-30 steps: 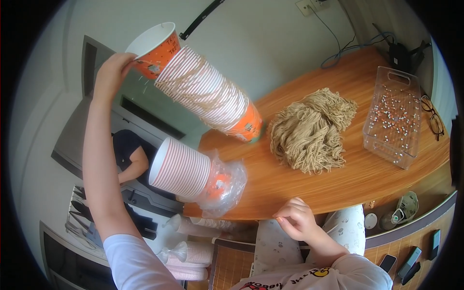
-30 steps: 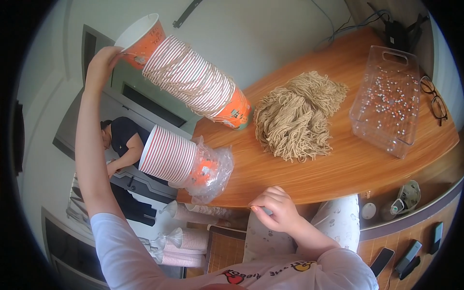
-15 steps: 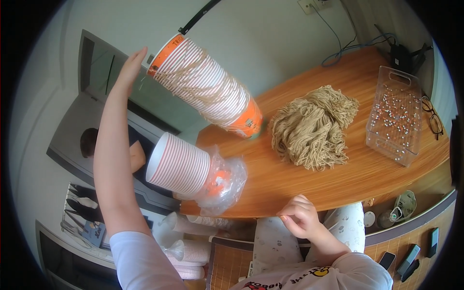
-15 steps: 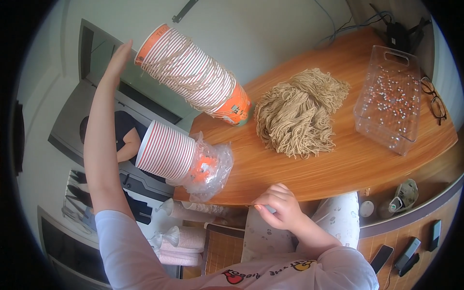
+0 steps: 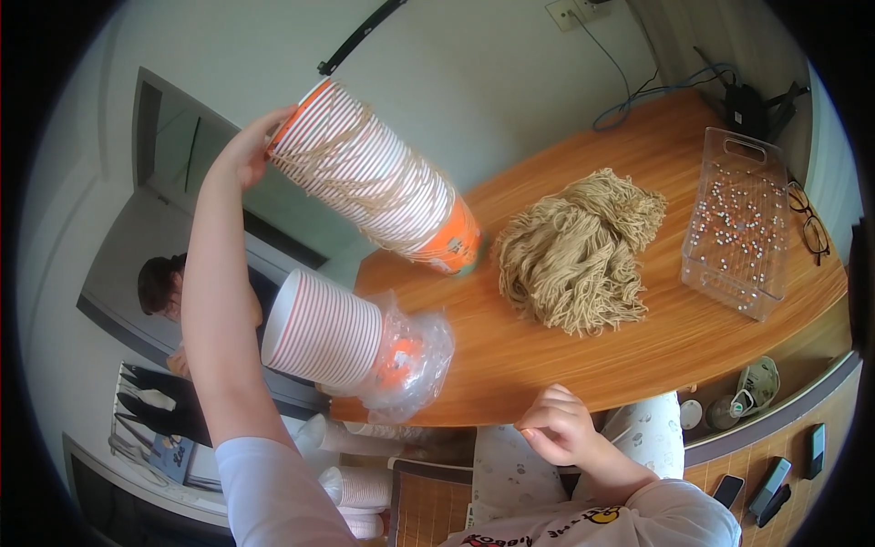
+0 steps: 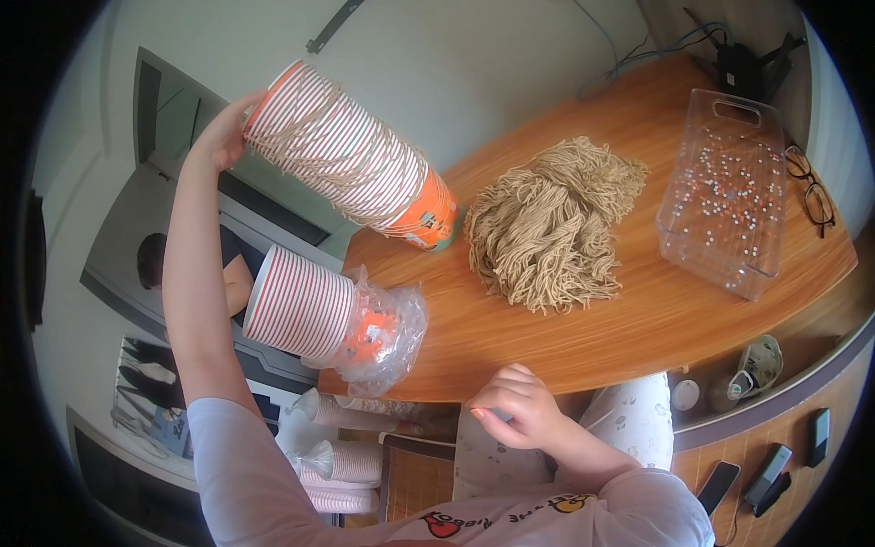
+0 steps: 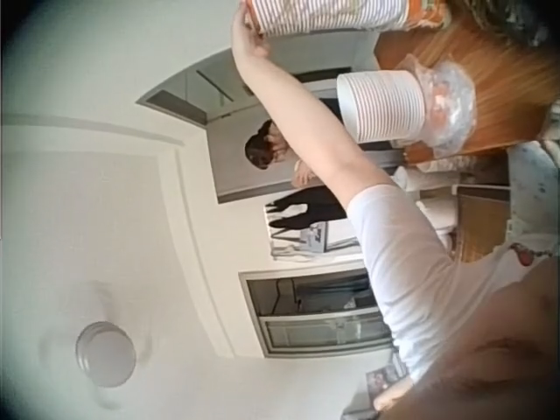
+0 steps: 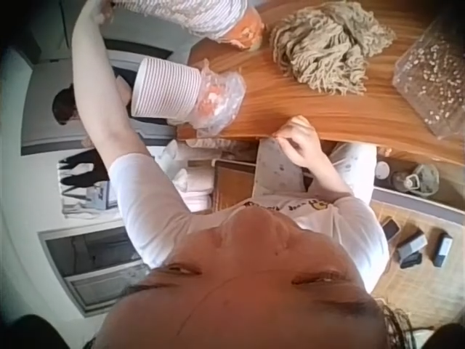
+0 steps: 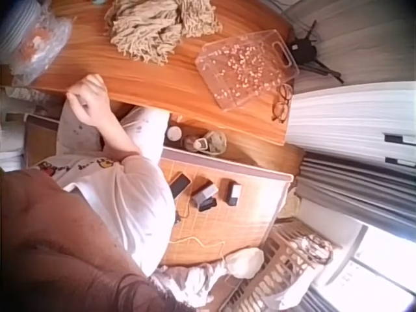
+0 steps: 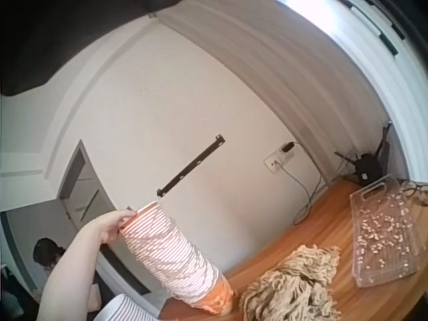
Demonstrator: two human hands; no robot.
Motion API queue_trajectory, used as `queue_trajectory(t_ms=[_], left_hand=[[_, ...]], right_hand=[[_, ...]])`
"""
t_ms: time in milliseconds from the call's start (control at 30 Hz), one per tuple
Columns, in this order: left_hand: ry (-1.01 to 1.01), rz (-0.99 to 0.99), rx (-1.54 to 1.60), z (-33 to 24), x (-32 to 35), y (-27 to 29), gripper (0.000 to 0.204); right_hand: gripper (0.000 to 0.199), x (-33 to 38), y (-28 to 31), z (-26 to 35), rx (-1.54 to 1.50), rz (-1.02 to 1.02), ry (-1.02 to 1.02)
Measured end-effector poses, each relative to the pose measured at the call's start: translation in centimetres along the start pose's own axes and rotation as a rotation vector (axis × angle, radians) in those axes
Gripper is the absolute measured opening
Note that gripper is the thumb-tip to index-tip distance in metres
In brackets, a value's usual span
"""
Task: Tying thin string handles through the pre-punched holes in the rim of large paper buckets.
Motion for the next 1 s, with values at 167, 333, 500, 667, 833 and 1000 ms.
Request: queue_trajectory(t_ms=[167,333,500,667,833,1000], left_hand=[[-0.02,-0.08,0.009,-1.1,2.7,0.9,0.065],[-0.004,-0.089,-0.031,-1.2,3.3,-0.1,0.066],[-0.163,-0.261,0.205,1.2,3.9,1.9,0.109],[-0.361,-0.295,0.246,3.9,13.1,1.5,0.09],[-0.463,-0.186,-0.486,11.3,22.3,5.1,0.032],[-0.083,-0.019,-0.296,16.7,27.7,4.1,0.026]], right_hand=[[0.007,-0.1,-0.3,0.6,-0.068,0.016,0.017],[0.007,-0.2,0.0,0.3,-0.073,0.008,0.007],[0.008,-0.3,-0.7,0.4,-0.111,0.035,0.022],[0.01,0.2,0.3,0.0,-0.153,0.034,0.0],[0.009,0.1,-0.2,0.2,-0.202,0.05,0.005],[0.008,-0.1,0.2,0.2,-0.173,0.007,0.013]])
Point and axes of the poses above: each hand's wrist, its own x-axis away from the middle knuckle, its own y-axis out of the back of the hand, z = x × y, the point moved 4 cm from there along -x, towards the middle knuckle, and after that the axes turned 9 degrees about -z, right-handed, at the moved point
